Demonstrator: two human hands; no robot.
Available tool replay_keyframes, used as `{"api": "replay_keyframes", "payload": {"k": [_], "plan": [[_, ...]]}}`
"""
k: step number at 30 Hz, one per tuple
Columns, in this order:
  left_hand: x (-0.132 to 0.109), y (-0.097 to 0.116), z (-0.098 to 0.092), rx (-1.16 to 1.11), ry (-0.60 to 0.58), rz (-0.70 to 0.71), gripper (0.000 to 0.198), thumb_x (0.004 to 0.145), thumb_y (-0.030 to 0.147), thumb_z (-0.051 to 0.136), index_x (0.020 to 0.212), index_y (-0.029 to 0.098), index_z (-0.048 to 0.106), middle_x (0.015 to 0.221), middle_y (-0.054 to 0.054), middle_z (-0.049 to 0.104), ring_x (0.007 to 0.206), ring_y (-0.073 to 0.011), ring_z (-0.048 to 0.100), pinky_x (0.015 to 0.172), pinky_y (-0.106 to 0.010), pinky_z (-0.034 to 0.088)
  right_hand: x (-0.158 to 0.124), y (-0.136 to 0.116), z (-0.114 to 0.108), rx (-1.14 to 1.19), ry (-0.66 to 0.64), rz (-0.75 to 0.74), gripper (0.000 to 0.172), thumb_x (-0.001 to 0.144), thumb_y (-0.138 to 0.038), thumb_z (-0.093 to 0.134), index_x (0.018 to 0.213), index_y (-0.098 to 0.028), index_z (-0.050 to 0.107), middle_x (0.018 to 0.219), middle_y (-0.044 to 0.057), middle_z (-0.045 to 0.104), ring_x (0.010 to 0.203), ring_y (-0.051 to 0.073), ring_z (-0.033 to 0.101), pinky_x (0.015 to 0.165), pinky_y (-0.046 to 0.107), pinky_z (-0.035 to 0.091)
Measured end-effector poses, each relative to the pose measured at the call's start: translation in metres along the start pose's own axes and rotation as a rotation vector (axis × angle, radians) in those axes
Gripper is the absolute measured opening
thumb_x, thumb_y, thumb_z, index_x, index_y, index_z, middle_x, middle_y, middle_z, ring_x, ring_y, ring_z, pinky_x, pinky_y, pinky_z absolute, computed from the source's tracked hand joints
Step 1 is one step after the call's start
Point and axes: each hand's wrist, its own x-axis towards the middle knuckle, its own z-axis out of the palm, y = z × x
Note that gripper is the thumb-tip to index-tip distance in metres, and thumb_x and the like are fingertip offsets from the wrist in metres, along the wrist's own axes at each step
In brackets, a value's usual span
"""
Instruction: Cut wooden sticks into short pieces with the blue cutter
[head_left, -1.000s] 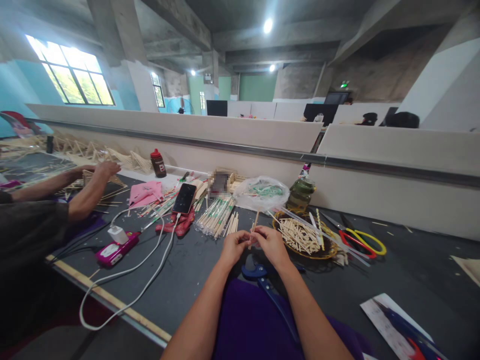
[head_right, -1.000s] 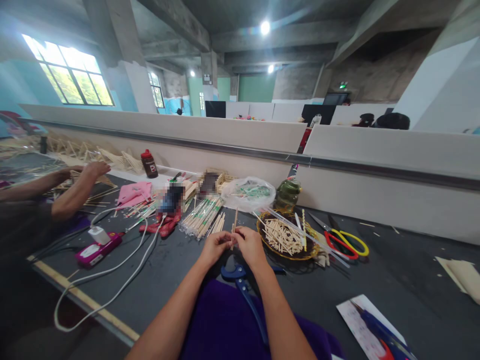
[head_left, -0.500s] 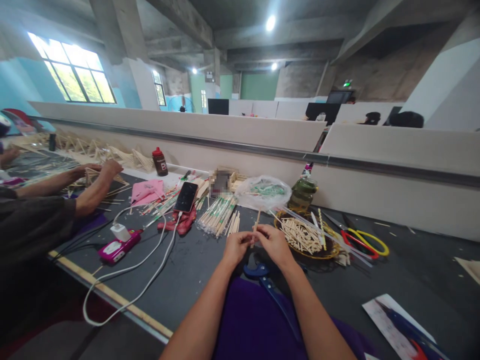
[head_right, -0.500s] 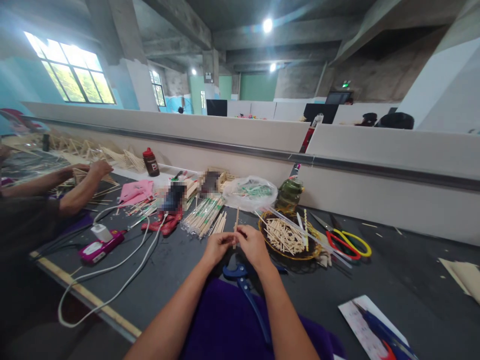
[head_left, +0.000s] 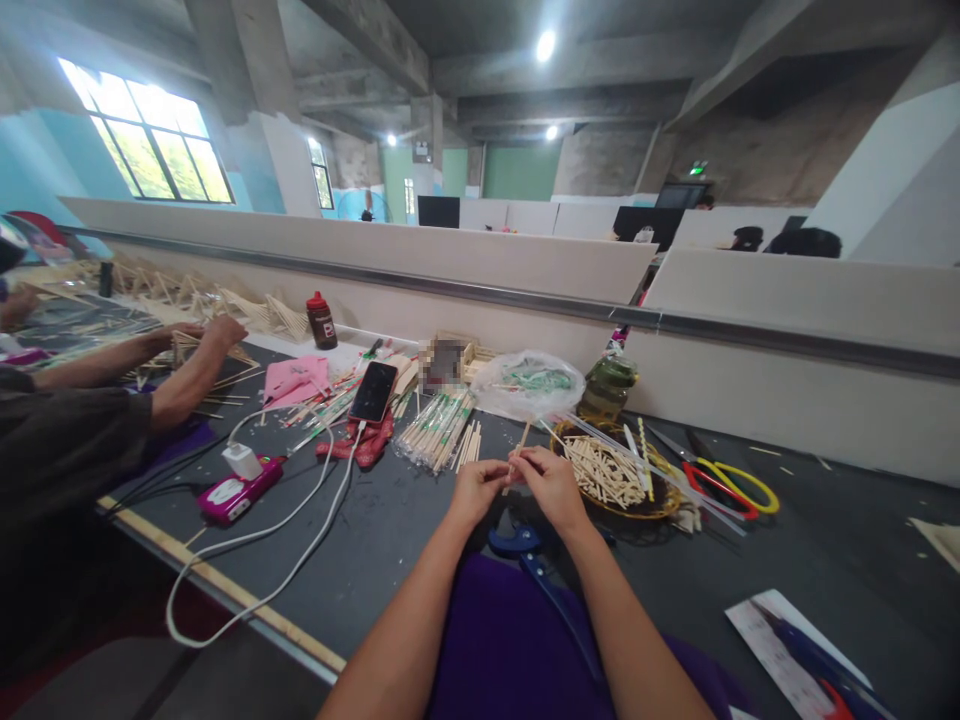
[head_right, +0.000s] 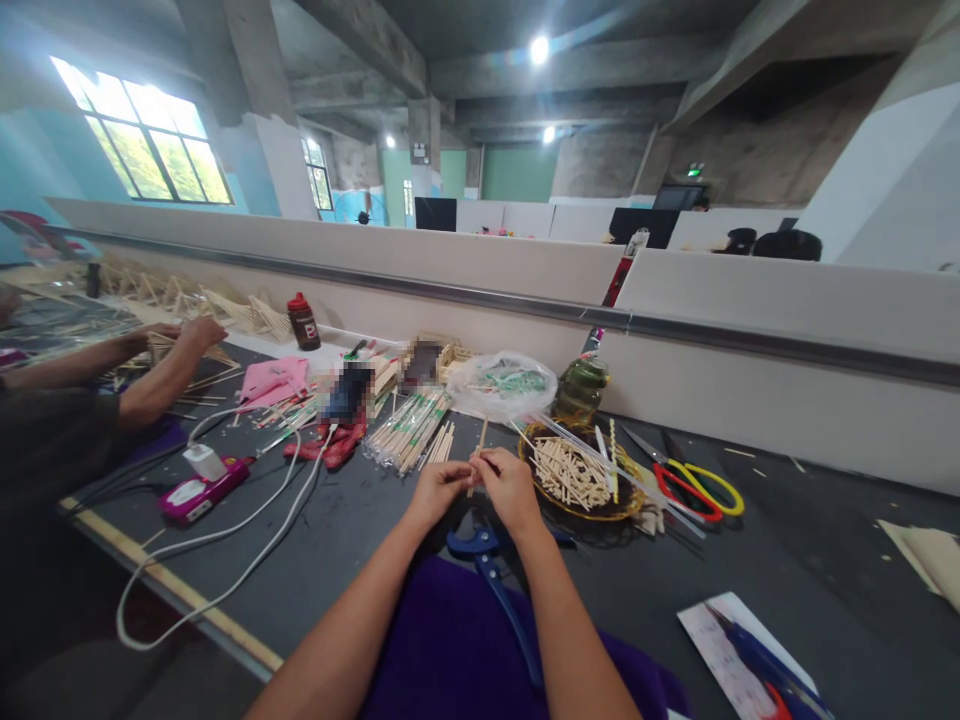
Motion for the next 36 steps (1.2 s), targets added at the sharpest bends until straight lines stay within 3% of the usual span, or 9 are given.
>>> {"api": "replay_keyframes", "payload": {"k": [13,23,29,36], "plan": [[0.001,0.001,-0.001,0.045,0.039,0.015,0.017,0.065,0.026,0.065,0.069,0.013,0.075,0.059,0.000,0.065,0.057,-0.0127,0.054,0.058,-0.023,0.041,0.002,-0.002,-0.001,-0.036,0.002,-0.067,0.019,0.082,-0.035,0.059,0.082,-0.020,0.071,0.082,0.005,0.069,0.073,0.018,0.064,0.067,0.028,0.051],[0.000,0.006,0.002,-0.083,0.033,-0.024,0.022,0.063,0.027,0.071,0.081,0.015,0.077,0.076,-0.005,0.074,0.070,-0.0178,0.064,0.071,-0.028,0.048,0.000,-0.003,-0.002,-0.089,0.006,-0.127,0.017,0.084,-0.031,0.057,0.083,-0.021,0.070,0.083,0.005,0.067,0.076,0.018,0.062,0.070,0.029,0.050],[0.001,0.007,0.004,-0.100,0.059,-0.051,0.021,0.063,0.028,0.072,0.076,0.014,0.076,0.071,-0.005,0.073,0.065,-0.0175,0.063,0.066,-0.027,0.048,-0.001,-0.003,-0.001,-0.085,0.020,-0.099,0.017,0.084,-0.031,0.057,0.084,-0.020,0.070,0.080,0.004,0.066,0.073,0.017,0.062,0.068,0.027,0.049],[0.003,0.004,0.009,-0.240,0.080,-0.071,0.025,0.060,0.030,0.075,0.079,0.013,0.075,0.074,-0.007,0.074,0.070,-0.0188,0.066,0.072,-0.029,0.050,0.002,0.000,-0.003,-0.049,0.044,-0.081,0.018,0.082,-0.032,0.059,0.085,-0.021,0.073,0.080,0.005,0.068,0.075,0.018,0.063,0.069,0.029,0.049]]}}
